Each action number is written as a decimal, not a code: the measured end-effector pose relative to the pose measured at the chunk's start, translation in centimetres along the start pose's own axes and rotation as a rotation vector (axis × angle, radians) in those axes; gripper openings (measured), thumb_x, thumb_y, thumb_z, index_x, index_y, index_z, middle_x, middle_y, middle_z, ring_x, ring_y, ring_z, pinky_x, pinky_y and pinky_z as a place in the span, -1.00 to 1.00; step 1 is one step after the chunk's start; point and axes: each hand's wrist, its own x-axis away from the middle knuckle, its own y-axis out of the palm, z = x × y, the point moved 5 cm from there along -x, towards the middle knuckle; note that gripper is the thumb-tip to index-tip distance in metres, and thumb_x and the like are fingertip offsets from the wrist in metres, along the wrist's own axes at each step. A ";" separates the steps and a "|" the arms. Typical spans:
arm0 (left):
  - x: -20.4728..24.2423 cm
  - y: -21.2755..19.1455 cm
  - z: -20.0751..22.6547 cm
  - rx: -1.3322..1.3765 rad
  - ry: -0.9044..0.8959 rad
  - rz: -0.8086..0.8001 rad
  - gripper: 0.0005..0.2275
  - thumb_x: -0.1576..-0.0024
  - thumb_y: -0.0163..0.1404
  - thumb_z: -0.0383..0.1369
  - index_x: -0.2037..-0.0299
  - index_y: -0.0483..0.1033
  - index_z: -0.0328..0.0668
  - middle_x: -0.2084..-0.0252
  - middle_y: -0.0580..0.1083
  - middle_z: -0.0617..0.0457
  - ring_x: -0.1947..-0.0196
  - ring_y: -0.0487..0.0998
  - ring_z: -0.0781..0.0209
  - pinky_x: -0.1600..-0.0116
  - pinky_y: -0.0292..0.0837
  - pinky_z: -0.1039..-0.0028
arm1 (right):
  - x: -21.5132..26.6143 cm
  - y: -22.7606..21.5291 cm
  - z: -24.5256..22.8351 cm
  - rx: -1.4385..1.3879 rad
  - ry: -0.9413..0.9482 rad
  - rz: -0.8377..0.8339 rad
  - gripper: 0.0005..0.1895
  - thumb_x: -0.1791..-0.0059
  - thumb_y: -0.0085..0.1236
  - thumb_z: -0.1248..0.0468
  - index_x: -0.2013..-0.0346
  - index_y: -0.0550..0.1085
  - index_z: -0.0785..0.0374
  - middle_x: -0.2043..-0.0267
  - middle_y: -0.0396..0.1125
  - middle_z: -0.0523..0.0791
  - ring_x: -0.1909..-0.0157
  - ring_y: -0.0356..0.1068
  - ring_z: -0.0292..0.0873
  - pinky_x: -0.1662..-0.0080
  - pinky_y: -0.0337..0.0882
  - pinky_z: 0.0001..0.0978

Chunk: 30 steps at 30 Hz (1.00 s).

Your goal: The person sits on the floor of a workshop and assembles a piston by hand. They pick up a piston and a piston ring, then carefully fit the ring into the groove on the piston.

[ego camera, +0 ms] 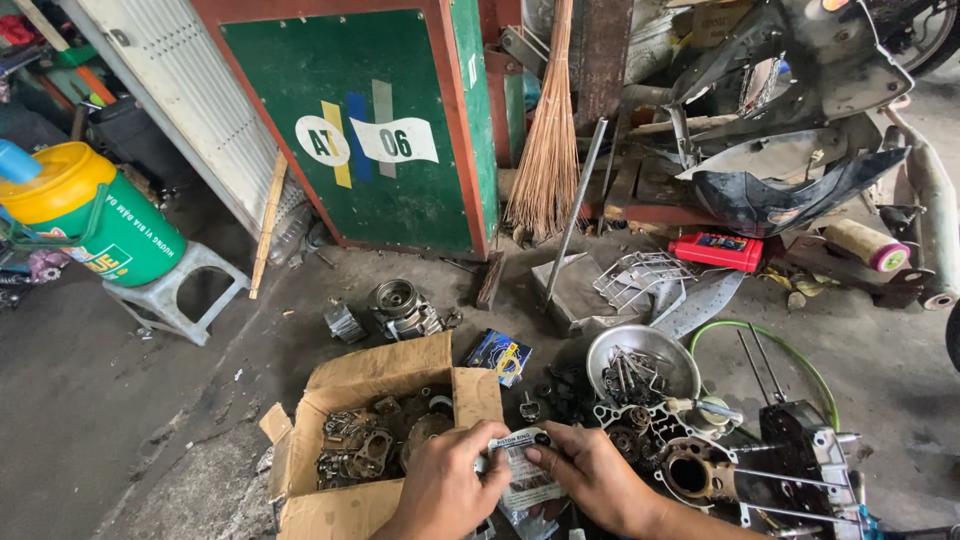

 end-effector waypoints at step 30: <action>-0.2 2.0 -0.3 0.108 -0.125 0.312 -0.72 0.16 0.31 -0.50 0.21 0.66 -0.19 0.23 0.56 0.07 0.24 0.70 0.10 0.17 0.58 0.37 | -1.1 0.0 2.3 -0.169 -0.145 0.072 -0.46 -0.11 -0.05 0.17 -0.40 0.31 0.18 0.09 0.45 -0.20 0.19 0.31 -0.41 0.15 0.41 -0.55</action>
